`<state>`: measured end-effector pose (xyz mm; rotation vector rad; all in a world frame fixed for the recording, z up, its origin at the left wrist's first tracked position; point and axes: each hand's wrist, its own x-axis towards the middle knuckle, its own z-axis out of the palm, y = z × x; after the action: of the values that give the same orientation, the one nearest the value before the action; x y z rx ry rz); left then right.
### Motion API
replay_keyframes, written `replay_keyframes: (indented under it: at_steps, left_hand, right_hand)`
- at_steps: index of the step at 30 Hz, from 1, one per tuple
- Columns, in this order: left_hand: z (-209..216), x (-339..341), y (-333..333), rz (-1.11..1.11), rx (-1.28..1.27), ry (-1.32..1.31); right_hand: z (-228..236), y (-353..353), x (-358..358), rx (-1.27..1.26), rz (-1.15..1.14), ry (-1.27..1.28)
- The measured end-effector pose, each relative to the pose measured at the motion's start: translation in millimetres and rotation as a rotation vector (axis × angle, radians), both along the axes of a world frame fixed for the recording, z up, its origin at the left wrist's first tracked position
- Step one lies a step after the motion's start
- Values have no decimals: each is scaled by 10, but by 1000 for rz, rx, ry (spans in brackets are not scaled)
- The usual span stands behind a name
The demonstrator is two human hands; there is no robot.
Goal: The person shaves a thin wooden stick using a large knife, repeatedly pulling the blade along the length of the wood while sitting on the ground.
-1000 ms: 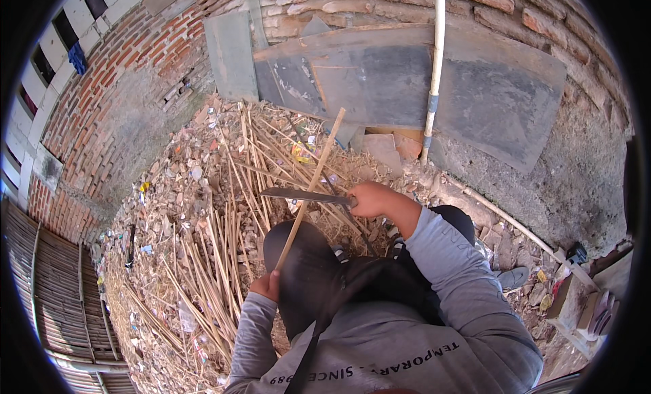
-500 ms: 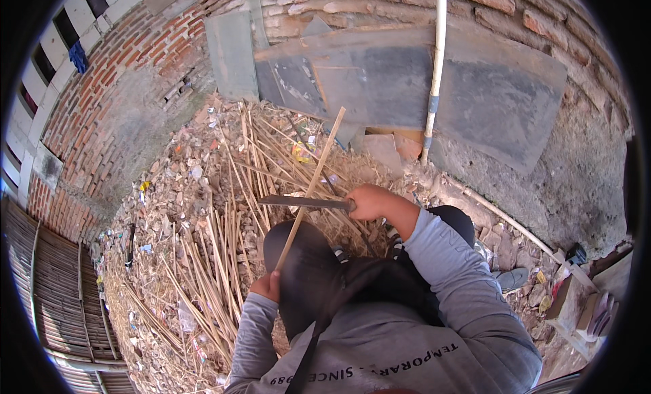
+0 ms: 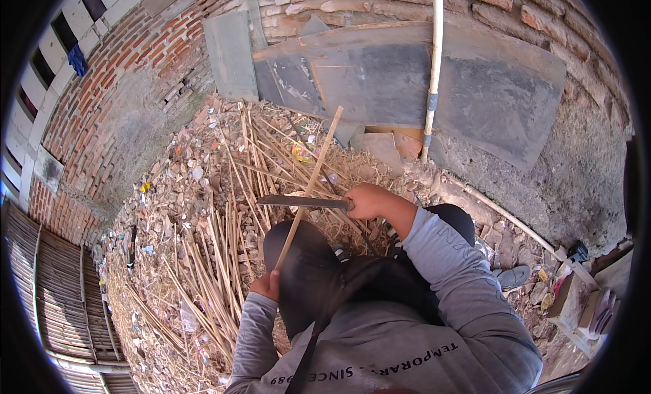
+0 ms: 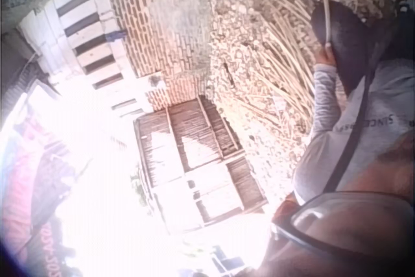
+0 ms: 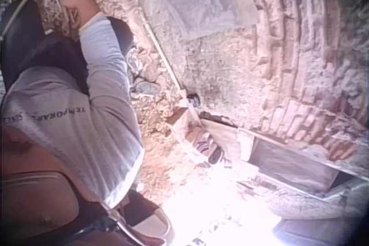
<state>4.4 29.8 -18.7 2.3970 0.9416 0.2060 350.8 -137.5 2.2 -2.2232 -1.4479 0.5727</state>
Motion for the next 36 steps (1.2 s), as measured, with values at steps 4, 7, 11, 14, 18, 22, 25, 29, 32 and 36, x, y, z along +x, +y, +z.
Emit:
replay_keyframes:
  at_steps: [4,7,11,14,18,22,25,29,32,36]
  left_hand:
    - [23,0,-11,-8,-14,-26]
    - [-3,-14,10,-14,-3,-23]
    - [-25,-21,21,-6,-6,22]
    - [10,-3,0,12,-20,47]
    - [91,28,-53,23,9,49]
    - [72,16,-36,36,-18,76]
    - [76,27,-33,30,-10,76]
    - [111,48,-67,25,5,62]
    - [105,41,-69,26,21,67]
    - [142,58,-97,47,34,98]
  right_hand:
    - [8,8,-10,4,13,-18]
    - [19,14,-18,-2,17,13]
    - [-133,27,35,47,35,8]
    - [-168,37,34,46,41,21]
    - [-138,33,31,35,47,23]
    - [-51,21,5,4,43,60]
    - [-107,30,15,8,44,45]
    - [-174,34,31,41,48,37]
    - [-159,34,21,40,46,54]
    - [-166,36,24,38,47,53]
